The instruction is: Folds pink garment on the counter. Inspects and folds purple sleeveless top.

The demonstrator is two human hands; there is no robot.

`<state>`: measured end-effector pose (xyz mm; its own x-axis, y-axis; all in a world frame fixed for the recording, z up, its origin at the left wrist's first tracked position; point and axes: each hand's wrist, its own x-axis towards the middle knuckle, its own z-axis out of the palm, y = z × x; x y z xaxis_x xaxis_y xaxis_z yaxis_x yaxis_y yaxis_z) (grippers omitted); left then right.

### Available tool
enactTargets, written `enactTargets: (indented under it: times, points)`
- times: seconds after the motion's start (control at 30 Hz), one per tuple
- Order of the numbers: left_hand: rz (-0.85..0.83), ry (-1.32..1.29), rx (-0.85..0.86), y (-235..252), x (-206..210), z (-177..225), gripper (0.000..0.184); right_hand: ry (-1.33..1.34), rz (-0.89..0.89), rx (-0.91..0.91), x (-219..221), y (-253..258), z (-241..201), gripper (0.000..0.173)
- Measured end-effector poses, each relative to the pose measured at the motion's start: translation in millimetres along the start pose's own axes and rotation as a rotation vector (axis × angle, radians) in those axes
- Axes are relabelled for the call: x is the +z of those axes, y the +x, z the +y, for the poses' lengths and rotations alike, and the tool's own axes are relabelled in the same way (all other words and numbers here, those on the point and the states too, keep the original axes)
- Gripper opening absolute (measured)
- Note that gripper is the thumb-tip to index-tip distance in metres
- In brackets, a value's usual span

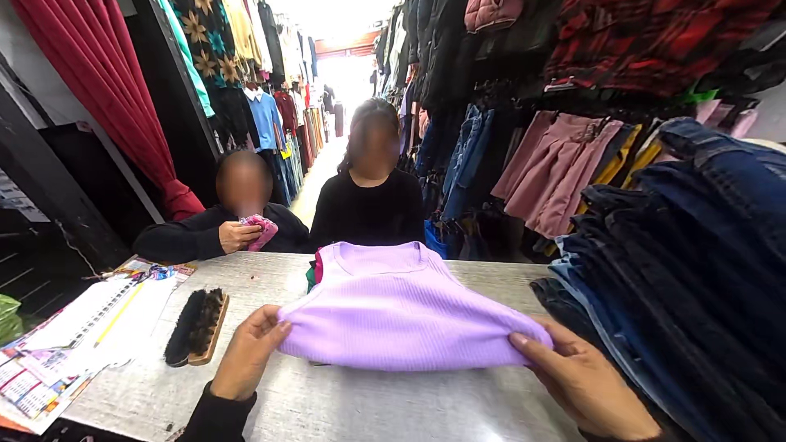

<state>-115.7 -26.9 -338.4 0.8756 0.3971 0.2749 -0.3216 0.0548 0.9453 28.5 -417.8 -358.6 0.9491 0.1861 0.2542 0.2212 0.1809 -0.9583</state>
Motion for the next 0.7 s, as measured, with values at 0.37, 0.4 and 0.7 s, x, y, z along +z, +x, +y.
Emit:
enactTargets:
  times: [0.37,0.4,0.7]
  points:
    - [-0.137,0.126,-0.33,-48.6,-24.4,-19.8,0.036,-0.403,-0.37,0.212,-23.3,-23.8,-7.2,0.02]
    - [-0.137,0.164,-0.349,-49.1,-24.2,-18.7,0.045,-0.412,-0.399,0.225,-24.0,-24.4,-8.1,0.02]
    - [-0.198,0.745,-0.15,42.0,14.5,6.8,0.038,-0.658,-0.166,0.049,19.8,43.7,-15.7,0.04]
